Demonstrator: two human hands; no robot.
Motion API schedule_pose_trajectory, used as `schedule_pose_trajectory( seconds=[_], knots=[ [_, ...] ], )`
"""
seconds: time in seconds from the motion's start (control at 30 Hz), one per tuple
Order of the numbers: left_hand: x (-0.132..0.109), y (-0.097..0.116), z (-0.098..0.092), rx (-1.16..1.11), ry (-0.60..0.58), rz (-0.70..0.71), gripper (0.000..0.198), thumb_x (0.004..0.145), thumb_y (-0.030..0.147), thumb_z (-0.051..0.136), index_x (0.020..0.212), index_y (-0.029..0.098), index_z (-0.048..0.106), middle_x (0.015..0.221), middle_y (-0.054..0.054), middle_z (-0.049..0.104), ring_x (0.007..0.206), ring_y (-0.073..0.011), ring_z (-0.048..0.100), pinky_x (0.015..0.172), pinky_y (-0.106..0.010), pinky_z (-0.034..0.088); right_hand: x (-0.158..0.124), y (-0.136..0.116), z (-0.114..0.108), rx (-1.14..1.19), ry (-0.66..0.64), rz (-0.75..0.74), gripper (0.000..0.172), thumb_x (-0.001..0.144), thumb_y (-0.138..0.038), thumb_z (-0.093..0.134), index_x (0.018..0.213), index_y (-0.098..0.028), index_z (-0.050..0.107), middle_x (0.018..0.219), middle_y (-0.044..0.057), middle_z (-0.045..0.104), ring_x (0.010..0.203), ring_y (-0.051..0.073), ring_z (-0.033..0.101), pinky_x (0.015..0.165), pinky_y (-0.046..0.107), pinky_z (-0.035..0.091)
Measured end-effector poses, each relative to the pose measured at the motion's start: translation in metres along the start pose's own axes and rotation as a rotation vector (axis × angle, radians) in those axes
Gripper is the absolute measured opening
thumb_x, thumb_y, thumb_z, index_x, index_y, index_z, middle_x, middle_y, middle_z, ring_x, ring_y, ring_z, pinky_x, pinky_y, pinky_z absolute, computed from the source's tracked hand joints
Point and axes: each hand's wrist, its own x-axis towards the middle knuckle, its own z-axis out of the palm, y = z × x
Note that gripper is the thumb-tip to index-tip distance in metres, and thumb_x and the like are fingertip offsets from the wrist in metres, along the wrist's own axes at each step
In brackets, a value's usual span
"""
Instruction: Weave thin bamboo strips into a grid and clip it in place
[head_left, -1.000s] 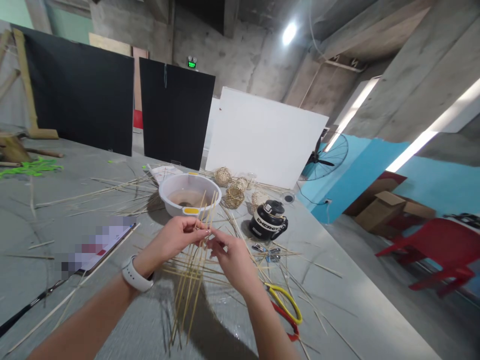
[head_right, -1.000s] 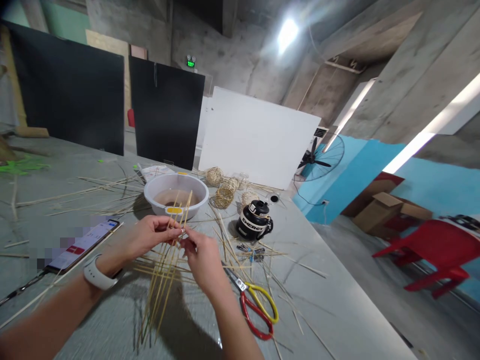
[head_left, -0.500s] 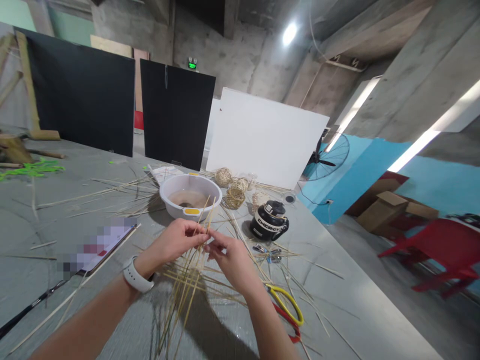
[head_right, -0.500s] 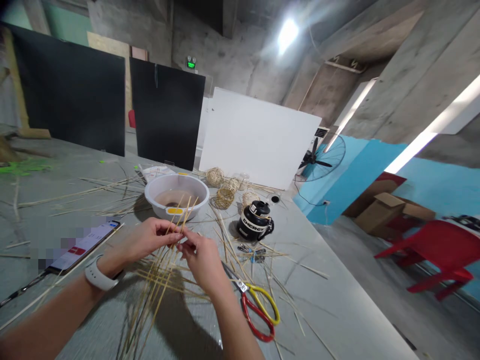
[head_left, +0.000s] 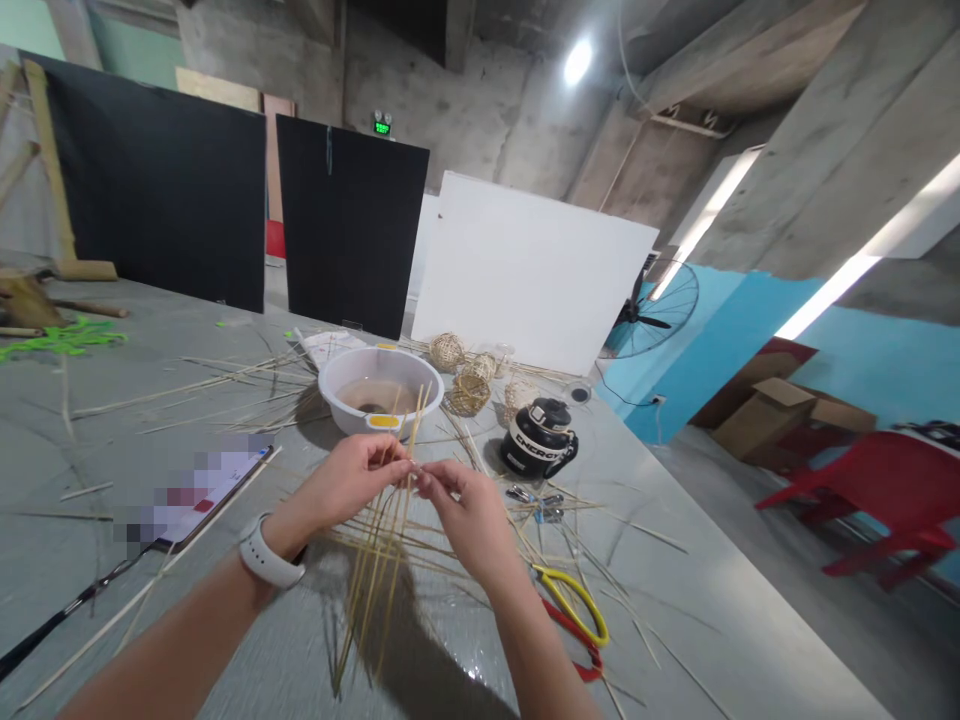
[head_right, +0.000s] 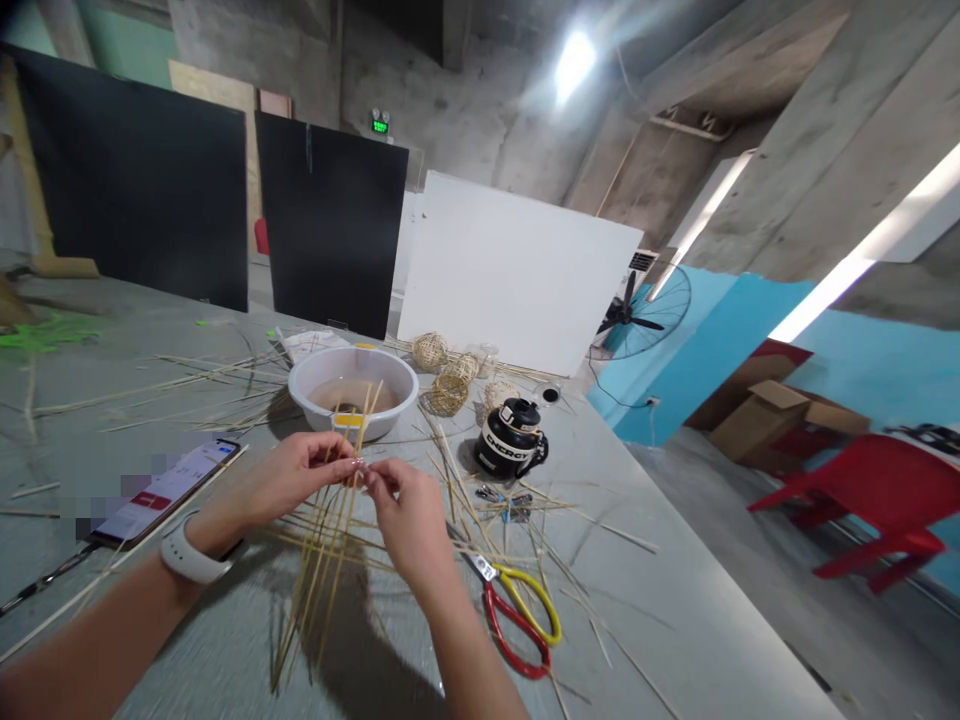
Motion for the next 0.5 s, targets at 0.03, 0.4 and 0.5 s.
schedule_pose_trajectory(
  seconds=[0.03,0.4,0.5],
  knots=[
    [0.0,0.001,-0.001,-0.013,0.012,-0.013,0.025,0.083,0.04,0.056,0.077,0.017,0.062,0.074,-0.001,0.066,0.073,-0.0176,0.062,0.07,-0.028,0.047,0.0,0.001,0.0,-0.016,0.009,0.006,0.019,0.089,-0.022,0.052,0.082,-0.018,0.069,0.076,0.003,0.072,0.071,0.017,0.064,0.066,0.026,0.044],
    [-0.008,0.01,-0.005,-0.144,0.124,0.024,0.026,0.085,0.042,0.058,0.076,0.018,0.057,0.072,0.0,0.063,0.069,-0.0142,0.06,0.07,-0.027,0.051,-0.01,-0.01,-0.008,-0.125,0.102,-0.071,0.019,0.093,-0.021,0.044,0.087,-0.019,0.062,0.083,0.004,0.071,0.075,0.018,0.063,0.069,0.026,0.042],
    [-0.008,0.011,-0.003,-0.158,0.128,0.002,0.026,0.085,0.042,0.058,0.076,0.017,0.057,0.072,0.0,0.063,0.067,-0.0138,0.06,0.067,-0.027,0.052,-0.01,-0.01,-0.007,-0.2,0.11,-0.088,0.02,0.094,-0.02,0.043,0.086,-0.019,0.062,0.085,0.006,0.071,0.076,0.019,0.063,0.069,0.026,0.041]
  ],
)
